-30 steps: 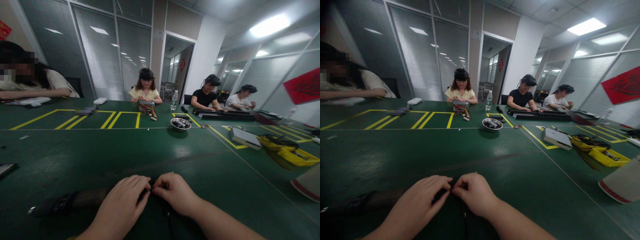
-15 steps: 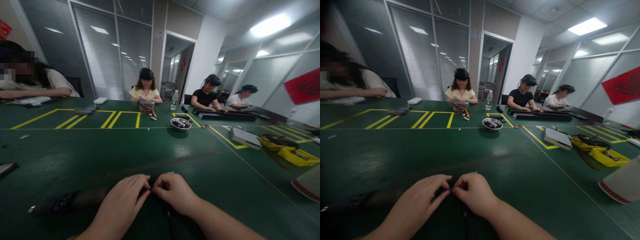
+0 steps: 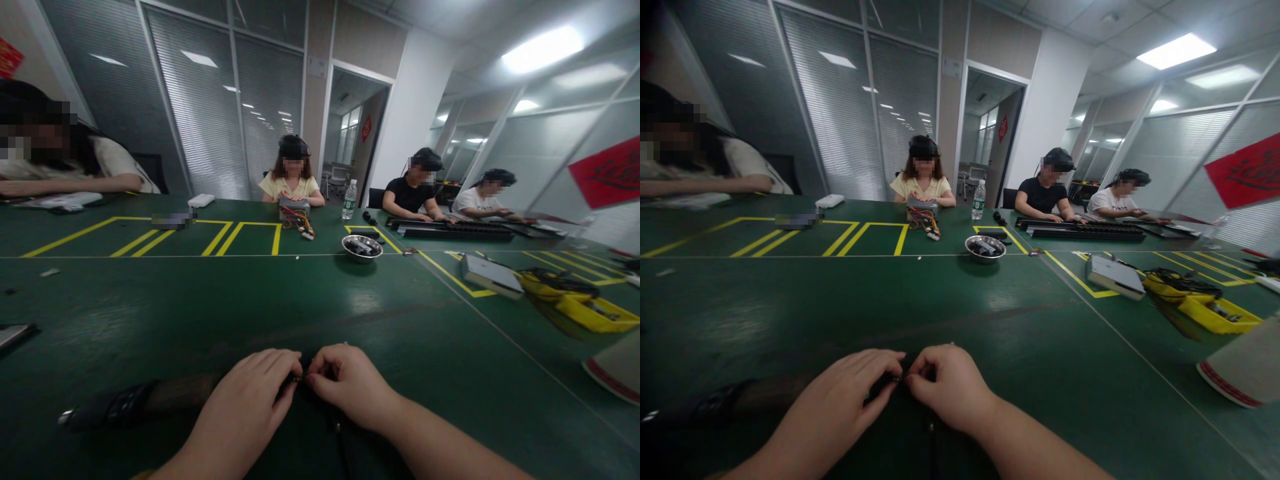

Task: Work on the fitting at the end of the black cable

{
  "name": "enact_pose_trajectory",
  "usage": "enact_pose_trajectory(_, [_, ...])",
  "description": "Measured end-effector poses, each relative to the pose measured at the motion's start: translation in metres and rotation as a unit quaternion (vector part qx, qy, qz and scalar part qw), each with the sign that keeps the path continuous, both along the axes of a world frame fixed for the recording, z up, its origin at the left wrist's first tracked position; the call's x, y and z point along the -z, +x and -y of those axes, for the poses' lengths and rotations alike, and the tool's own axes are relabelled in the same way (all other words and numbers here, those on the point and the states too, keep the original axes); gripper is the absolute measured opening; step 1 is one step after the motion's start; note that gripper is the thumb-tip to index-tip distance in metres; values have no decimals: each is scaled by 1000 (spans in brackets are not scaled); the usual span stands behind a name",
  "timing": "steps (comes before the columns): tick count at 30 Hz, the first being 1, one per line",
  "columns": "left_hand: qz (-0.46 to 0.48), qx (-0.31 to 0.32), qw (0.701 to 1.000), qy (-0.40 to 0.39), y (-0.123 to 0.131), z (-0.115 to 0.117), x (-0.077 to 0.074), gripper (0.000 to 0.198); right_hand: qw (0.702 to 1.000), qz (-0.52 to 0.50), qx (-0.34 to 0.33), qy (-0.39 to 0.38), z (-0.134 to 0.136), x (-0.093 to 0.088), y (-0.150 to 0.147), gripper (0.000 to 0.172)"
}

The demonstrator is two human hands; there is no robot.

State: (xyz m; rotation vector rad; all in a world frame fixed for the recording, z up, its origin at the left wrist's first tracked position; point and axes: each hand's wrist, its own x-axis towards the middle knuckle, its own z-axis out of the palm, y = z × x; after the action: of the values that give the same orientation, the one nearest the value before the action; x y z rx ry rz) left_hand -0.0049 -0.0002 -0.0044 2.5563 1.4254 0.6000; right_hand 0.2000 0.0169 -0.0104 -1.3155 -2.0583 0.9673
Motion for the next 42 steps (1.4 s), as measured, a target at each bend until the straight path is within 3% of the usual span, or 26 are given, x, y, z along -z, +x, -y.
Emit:
enact_pose_trajectory(20, [9,6,1000,6,0,1,-2,14,1000,-15,-15,8,-1,-4,1,11])
enact_pose_trajectory(28, [14,-8,999,42,-2,0,5,19,1000,1,-4,10,0,-4,-1,8])
enact_pose_trajectory(32, [4,6,999,47,-2,2,3,9,1000,3,-4,5,1,-5,-2,9])
enact_pose_trajectory(42, [13,10,1000,26,1,2,-3,15,1000,-6,-10,1,-1,0,0,9])
